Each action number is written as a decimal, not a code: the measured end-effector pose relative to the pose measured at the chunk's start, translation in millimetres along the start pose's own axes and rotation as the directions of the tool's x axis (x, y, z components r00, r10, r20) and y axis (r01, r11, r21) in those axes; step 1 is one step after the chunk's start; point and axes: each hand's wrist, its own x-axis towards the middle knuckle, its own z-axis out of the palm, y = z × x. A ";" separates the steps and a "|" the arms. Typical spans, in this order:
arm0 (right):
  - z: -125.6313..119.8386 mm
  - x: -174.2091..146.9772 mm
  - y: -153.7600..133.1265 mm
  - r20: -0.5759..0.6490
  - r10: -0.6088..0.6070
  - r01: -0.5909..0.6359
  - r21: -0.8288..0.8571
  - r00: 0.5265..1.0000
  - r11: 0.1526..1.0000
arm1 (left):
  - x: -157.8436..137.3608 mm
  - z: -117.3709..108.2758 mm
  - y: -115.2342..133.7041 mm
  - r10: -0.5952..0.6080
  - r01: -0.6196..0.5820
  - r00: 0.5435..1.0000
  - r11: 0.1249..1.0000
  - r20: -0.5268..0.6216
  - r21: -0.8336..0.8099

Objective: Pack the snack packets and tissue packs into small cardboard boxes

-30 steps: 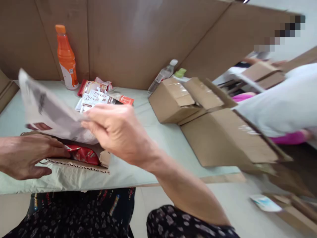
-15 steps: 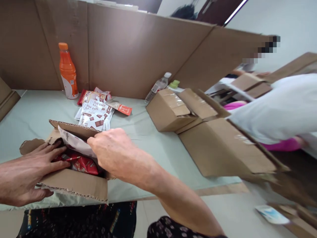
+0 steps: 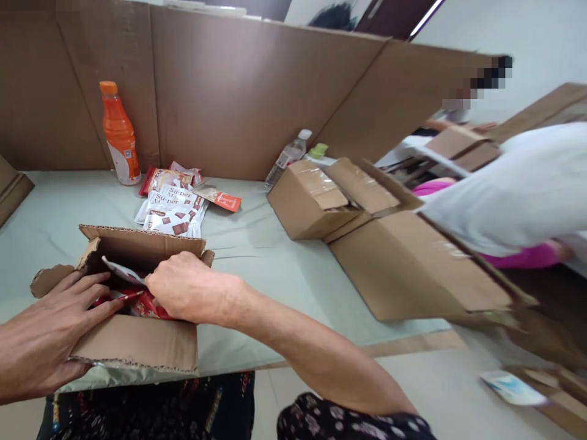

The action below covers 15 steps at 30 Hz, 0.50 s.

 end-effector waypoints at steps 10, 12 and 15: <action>25.9 34.0 119.9 -0.509 0.474 -0.202 0.499 0.718 0.843 | 0.5 -7.3 -7.4 0.159 -0.149 0.975 0.986 -0.157 0.072; 40.5 69.5 138.8 -0.312 0.494 -0.321 0.469 0.812 0.823 | 2.7 -9.0 -9.0 0.137 -0.131 0.987 0.989 -0.087 0.073; 58.1 108.2 145.7 -0.215 0.488 -0.357 0.451 0.846 0.818 | 6.9 -11.4 -6.0 0.032 -0.031 0.999 0.999 -0.005 0.034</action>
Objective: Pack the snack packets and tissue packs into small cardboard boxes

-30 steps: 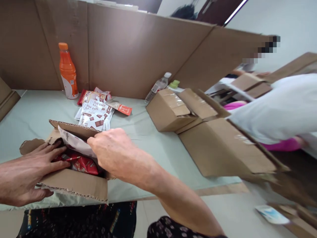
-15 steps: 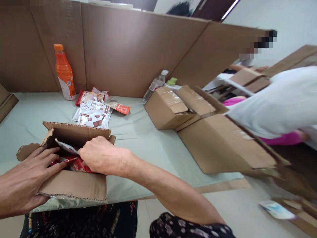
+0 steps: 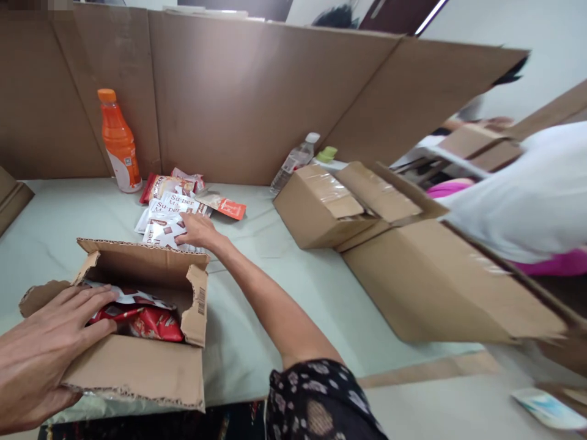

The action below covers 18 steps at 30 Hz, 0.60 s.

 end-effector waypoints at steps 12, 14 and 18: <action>-68.0 -91.2 -23.7 -0.523 -0.128 0.338 0.328 0.843 0.882 | 5.4 10.1 2.4 -0.017 0.018 1.000 1.000 0.020 -0.020; -81.4 -126.1 -38.9 -0.720 -0.124 0.475 0.309 0.683 0.824 | 5.4 13.6 1.3 -0.005 0.005 1.000 1.000 -0.003 -0.010; -81.2 -178.3 -71.2 -0.811 -0.161 0.484 0.165 0.562 0.860 | 4.5 12.9 3.4 -0.014 0.014 1.000 1.000 0.008 -0.027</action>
